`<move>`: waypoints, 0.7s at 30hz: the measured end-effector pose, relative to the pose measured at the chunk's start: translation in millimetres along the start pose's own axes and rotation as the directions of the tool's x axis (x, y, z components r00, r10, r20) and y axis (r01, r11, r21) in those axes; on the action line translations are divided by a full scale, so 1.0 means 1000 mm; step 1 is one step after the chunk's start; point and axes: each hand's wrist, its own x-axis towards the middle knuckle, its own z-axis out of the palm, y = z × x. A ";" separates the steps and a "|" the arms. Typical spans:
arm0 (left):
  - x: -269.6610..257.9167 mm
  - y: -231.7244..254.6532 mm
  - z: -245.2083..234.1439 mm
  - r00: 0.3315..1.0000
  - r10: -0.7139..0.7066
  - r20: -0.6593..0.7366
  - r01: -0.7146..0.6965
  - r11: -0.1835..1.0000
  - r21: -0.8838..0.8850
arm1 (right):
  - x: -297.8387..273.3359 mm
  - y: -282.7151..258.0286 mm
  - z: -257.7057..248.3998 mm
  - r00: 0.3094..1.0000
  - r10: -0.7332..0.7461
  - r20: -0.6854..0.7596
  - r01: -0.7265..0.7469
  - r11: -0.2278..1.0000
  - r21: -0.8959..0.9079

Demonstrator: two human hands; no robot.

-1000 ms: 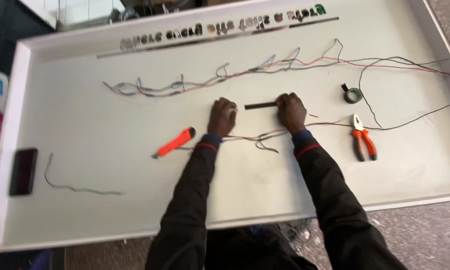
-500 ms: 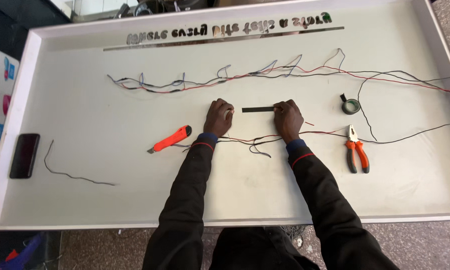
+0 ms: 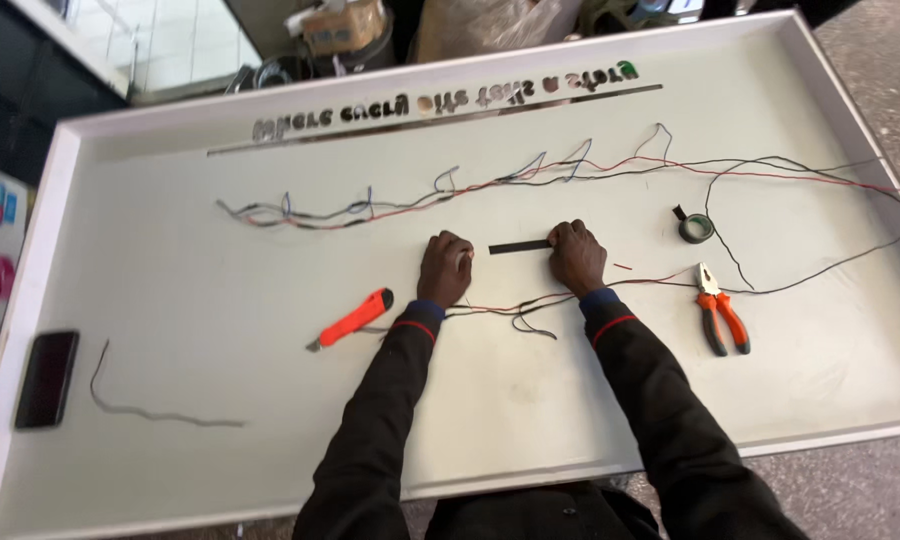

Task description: The person works at a white table, repeatedly stripping, twisting, and taping sections of multi-colored wires. They use a utility knife to cut black electrical tape and wrap it around wire bundles, then continue stripping and twisting additional wire sections.

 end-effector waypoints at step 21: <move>0.001 0.010 -0.001 0.991 0.008 -0.131 -0.048 0.950 -0.307 | 0.034 0.025 0.026 0.970 0.056 0.236 -0.111 0.968 0.225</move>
